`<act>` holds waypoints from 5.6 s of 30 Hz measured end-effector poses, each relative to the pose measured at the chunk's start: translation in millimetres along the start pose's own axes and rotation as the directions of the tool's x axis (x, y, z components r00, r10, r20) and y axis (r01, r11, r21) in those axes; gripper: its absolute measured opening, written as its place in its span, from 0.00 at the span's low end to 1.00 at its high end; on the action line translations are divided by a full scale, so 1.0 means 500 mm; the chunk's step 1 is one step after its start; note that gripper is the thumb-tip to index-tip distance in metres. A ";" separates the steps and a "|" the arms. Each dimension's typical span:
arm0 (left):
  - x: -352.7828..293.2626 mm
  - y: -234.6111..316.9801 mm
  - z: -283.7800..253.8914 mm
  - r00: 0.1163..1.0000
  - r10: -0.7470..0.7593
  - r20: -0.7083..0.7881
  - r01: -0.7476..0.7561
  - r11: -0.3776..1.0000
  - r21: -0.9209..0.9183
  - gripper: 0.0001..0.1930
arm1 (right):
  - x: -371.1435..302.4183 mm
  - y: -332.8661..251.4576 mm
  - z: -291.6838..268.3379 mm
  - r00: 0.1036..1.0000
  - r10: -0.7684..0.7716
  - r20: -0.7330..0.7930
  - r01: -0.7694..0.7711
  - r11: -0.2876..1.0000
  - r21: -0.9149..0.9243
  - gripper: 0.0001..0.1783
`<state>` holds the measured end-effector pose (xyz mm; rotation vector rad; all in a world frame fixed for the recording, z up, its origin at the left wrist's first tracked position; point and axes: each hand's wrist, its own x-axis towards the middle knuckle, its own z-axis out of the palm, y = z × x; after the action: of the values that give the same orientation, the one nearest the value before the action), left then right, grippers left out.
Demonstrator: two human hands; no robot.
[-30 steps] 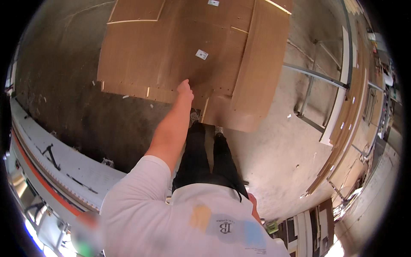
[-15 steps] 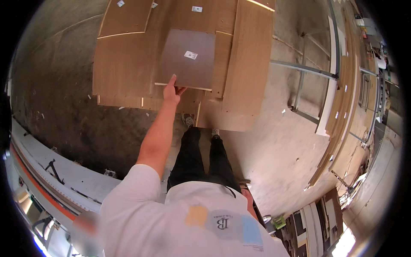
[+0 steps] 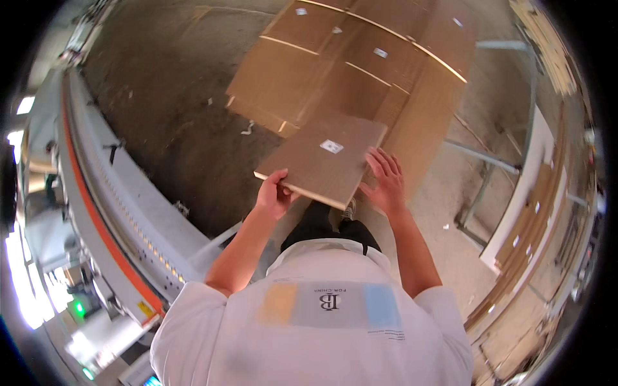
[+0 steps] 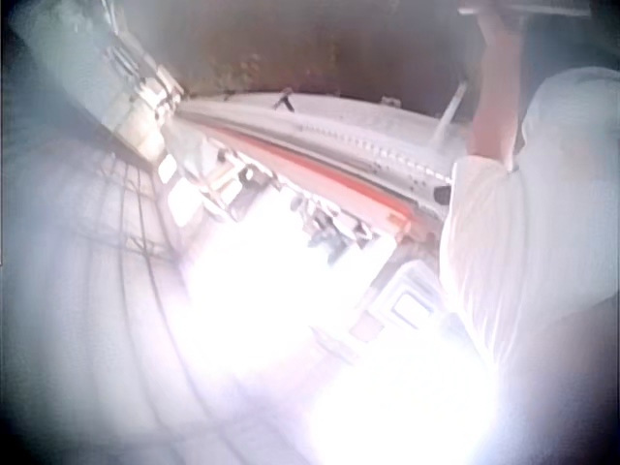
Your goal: The person picks up rectangular wooden panels from a stack on the floor and places them onto a machine conveyor belt one by one. The person handles the panels by hand, feeding them into the machine for processing in a repetitive cycle.
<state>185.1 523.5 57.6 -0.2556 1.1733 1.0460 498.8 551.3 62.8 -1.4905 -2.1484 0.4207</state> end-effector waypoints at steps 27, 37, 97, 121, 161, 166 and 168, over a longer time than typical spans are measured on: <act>-0.443 -0.233 -0.644 0.306 0.802 -0.513 -0.586 0.584 0.562 0.27 | 0.070 -0.706 0.302 0.901 -0.423 -0.095 0.418 0.793 0.443 0.33; -0.555 -0.239 -0.839 0.194 0.724 -0.662 -0.494 0.656 0.572 0.26 | -0.006 -1.161 0.369 0.321 -0.946 -0.042 0.853 0.269 0.448 0.23; -0.514 0.020 -1.296 0.290 0.151 -0.945 -0.867 0.459 -0.193 0.26 | -0.250 -0.362 0.413 0.624 0.125 0.772 -0.199 0.980 0.002 0.26; -0.177 0.031 -0.472 0.828 0.545 -0.130 -0.492 0.818 0.298 0.13 | -0.372 0.186 0.331 0.683 0.456 0.571 -0.705 0.615 0.353 0.21; -0.019 -0.049 -0.436 0.977 -0.077 -0.201 0.209 0.126 0.970 0.18 | -0.426 0.338 0.775 -0.133 0.785 0.605 -0.149 -0.619 0.771 0.30; 0.000 -0.049 -0.477 0.971 -0.128 -0.204 0.224 0.165 0.960 0.17 | -0.483 0.208 0.783 -0.158 0.744 0.650 -0.047 -0.663 0.747 0.27; 0.001 -0.053 -0.481 0.970 -0.150 -0.191 0.213 0.149 0.966 0.16 | -0.504 0.166 0.786 -0.165 0.713 0.681 -0.014 -0.692 0.722 0.27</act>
<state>54.5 352.3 -52.4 0.6524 1.6002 -0.1564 418.6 354.9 -361.3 -1.4344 0.8284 1.2434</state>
